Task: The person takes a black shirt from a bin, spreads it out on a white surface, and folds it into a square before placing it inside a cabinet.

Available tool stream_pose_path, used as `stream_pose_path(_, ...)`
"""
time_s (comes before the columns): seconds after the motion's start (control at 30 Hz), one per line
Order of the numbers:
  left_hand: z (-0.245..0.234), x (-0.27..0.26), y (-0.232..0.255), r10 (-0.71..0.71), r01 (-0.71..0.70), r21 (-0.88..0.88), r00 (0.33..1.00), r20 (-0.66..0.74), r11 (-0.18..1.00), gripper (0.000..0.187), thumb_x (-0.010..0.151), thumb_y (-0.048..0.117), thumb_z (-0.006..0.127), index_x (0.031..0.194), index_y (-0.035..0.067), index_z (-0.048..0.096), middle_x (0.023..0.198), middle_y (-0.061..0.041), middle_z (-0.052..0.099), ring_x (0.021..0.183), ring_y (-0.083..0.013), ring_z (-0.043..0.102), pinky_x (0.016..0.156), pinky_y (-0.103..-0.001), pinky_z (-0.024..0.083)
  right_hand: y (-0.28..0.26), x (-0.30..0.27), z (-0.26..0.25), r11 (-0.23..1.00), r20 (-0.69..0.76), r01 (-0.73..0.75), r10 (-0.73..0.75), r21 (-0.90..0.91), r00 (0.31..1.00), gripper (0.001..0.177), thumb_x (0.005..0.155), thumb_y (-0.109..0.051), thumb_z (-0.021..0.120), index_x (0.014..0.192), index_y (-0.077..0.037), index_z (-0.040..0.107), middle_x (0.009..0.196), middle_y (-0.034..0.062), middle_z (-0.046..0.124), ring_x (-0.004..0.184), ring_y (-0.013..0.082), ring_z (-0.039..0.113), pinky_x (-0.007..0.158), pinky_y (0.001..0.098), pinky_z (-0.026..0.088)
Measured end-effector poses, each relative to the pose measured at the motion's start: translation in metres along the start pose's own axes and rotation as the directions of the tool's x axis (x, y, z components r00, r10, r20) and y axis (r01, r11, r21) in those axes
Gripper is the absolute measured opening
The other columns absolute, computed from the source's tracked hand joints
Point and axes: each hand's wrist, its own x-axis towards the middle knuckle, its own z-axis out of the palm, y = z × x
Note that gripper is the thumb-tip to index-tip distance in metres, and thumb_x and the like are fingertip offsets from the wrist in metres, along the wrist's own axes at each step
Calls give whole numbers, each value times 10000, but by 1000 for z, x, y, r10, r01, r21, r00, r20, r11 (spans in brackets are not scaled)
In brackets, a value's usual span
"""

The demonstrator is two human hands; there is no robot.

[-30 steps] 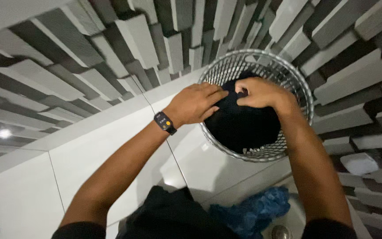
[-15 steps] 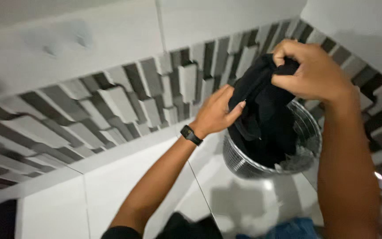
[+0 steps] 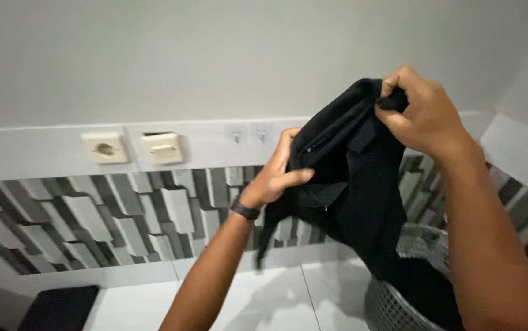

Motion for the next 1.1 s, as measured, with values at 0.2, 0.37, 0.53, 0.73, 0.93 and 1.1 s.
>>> stream_pose_path(0.2, -104, -31, 54, -293, 298, 131, 955, -56, 946, 776, 797, -37, 665, 1500, 44, 347, 1228, -124, 422, 1030, -227, 422, 899, -369, 442, -46, 38, 24, 968, -165, 239, -223, 81, 961, 410, 935, -149, 792, 1309, -54, 653, 1006, 130, 746, 869, 232, 727, 750, 354, 574)
stream_pose_path(0.37, -110, -60, 127, -371, 413, 433, 911, -182, 801, 558, 912, 174, 751, 1397, 61, 500, 1320, -132, 569, 1187, -224, 593, 968, -374, 553, -100, 67, 48, 934, -228, 266, -213, 238, 950, 186, 989, -161, 795, 1128, -53, 734, 950, 103, 759, 810, 177, 714, 707, 318, 563)
stream_pose_path(0.53, -90, -86, 133, -172, 222, 592, 975, -140, 775, 719, 886, 141, 763, 1481, 41, 374, 1430, -158, 526, 1244, -260, 587, 1039, -398, 489, -167, 89, 80, 827, -208, 261, -178, 498, 962, 157, 1007, -190, 780, 1092, -61, 750, 913, 53, 748, 791, 136, 683, 707, 286, 555)
stream_pose_path(0.73, -133, -113, 131, -121, 299, 498, 926, -358, 814, 250, 1071, 110, 548, 1276, 7, 647, 1145, -142, 707, 1100, -222, 645, 999, -370, 534, -213, 98, 88, 606, -224, 358, -287, 711, 931, 153, 1059, -183, 737, 1152, -62, 731, 1037, 37, 728, 955, 121, 675, 862, 278, 574)
stream_pose_path(0.93, -182, -138, 214, 161, 424, 629, 733, -661, 652, 155, 1066, 116, 550, 1083, -8, 641, 946, -186, 692, 919, -273, 635, 844, -364, 527, -202, 85, 112, 851, 188, 125, -252, 511, 949, 390, 829, -347, 795, 1105, -73, 773, 910, 75, 761, 829, 201, 708, 773, 369, 563)
stream_pose_path(1.1, -190, -134, 278, 338, 355, 884, 827, -449, 305, 137, 979, 97, 624, 1098, 31, 631, 978, -178, 697, 886, -324, 688, 784, -393, 533, -197, 83, 155, 771, 448, -59, -304, 634, 841, 521, 715, -212, 648, 1201, -68, 767, 974, 158, 766, 872, 277, 671, 784, 423, 529)
